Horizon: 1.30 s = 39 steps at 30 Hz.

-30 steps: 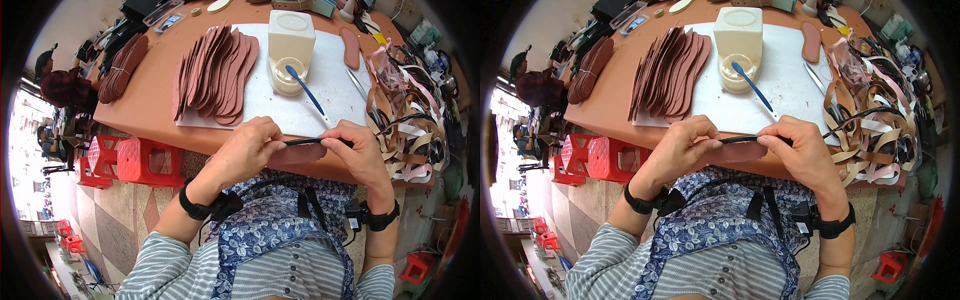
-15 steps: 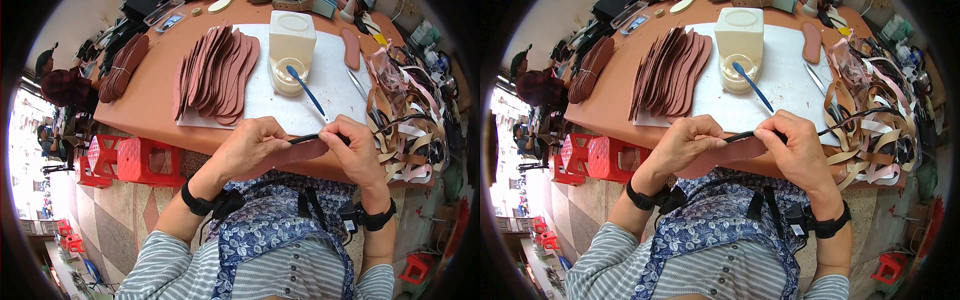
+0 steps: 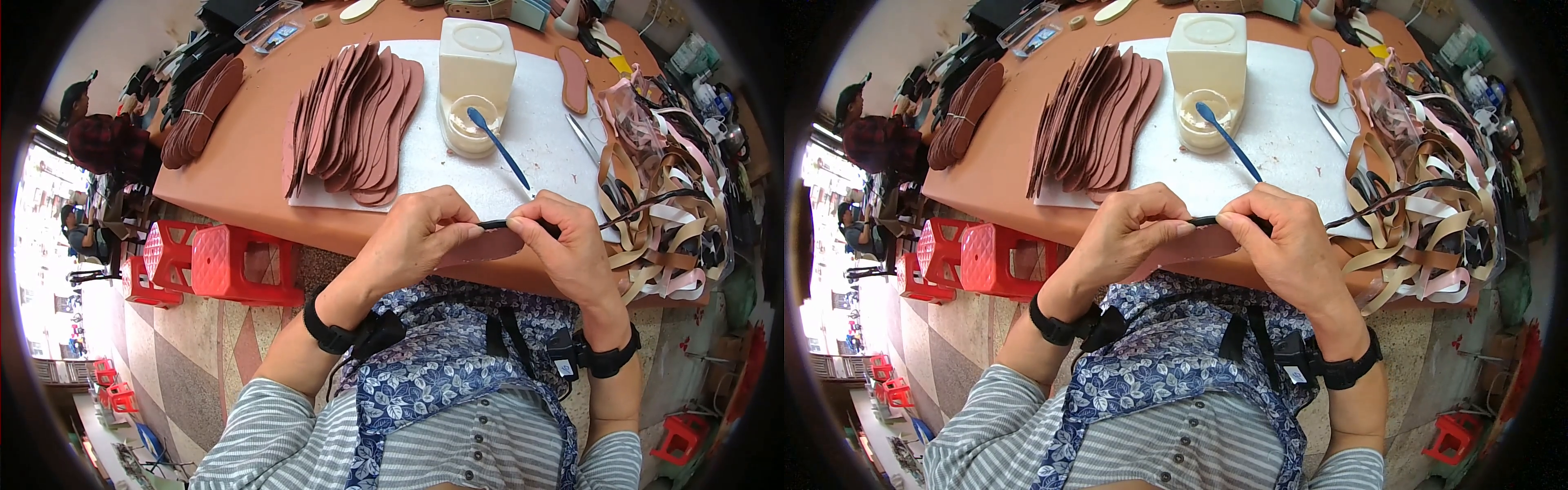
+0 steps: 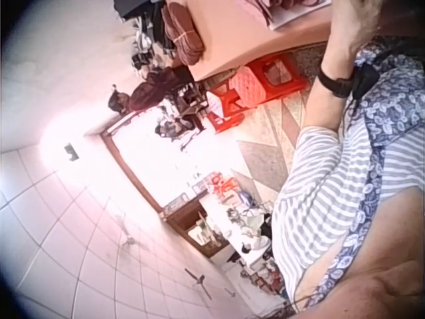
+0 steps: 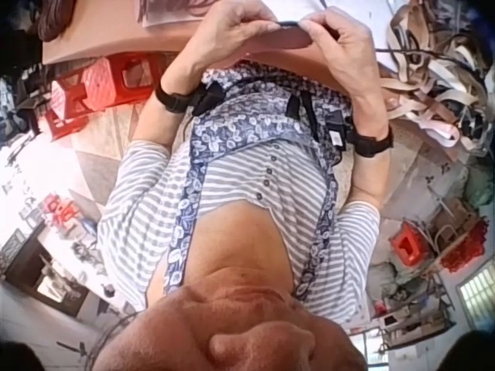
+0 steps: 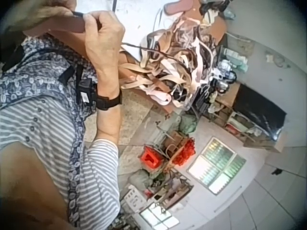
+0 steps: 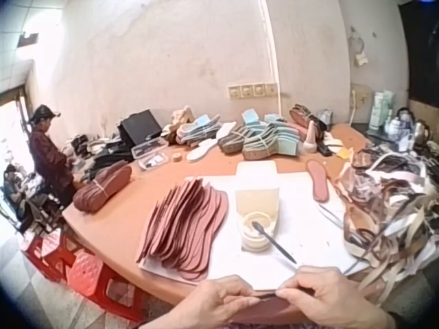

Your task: The recorder is manually applying a black trim/border to the edges of red shoe insoles and inspecting the placement.

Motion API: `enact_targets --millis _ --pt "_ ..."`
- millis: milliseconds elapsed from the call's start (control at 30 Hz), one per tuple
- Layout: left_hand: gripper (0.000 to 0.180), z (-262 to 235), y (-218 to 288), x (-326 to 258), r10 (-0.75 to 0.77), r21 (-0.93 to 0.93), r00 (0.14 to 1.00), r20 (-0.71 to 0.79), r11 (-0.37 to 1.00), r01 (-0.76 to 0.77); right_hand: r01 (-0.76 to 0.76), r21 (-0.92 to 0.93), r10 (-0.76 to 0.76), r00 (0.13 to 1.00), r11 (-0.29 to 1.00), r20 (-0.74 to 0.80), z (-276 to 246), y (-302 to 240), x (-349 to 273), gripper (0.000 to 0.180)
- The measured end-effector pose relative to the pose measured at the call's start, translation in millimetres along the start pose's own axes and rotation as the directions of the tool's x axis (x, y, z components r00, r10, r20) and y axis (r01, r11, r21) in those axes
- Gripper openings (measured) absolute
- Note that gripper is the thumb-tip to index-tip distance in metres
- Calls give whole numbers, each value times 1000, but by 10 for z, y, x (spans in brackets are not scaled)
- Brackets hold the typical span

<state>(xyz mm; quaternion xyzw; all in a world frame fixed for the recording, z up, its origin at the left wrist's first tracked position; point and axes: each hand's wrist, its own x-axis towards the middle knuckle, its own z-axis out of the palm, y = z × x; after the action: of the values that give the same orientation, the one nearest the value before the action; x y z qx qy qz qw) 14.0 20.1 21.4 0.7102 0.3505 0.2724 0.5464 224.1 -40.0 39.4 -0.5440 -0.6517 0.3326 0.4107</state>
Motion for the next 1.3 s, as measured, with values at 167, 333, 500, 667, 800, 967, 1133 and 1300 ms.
enact_targets --millis 167,333,500,667,800,967,1133,1300 --pt "12 -11 49 -28 54 142 996 -64 989 -44 -116 180 119 993 977 -8 -55 72 -24 12" --pt "13 -50 40 -34 47 171 996 -77 985 -33 -239 221 235 971 946 46 -170 82 -47 14" --pt "12 -75 2 -28 36 108 996 -86 994 -26 -246 257 243 969 935 43 -207 122 -68 13" --pt "11 -150 -18 -24 99 -22 968 -230 994 -107 -245 338 247 968 909 38 -189 138 -93 14" --pt "9 -193 -3 -8 75 -52 963 -257 994 -92 -239 443 252 967 864 29 -116 194 -117 17" --pt "9 -177 3 -9 16 -173 957 -290 983 -69 -232 521 260 965 821 20 7 212 -121 17" --pt "9 -154 -14 16 51 -150 940 -336 983 -107 -243 621 303 953 745 9 137 267 -120 16" --pt "10 -143 -17 16 34 -195 934 -356 975 -110 -228 674 316 949 702 -8 295 235 -96 15"
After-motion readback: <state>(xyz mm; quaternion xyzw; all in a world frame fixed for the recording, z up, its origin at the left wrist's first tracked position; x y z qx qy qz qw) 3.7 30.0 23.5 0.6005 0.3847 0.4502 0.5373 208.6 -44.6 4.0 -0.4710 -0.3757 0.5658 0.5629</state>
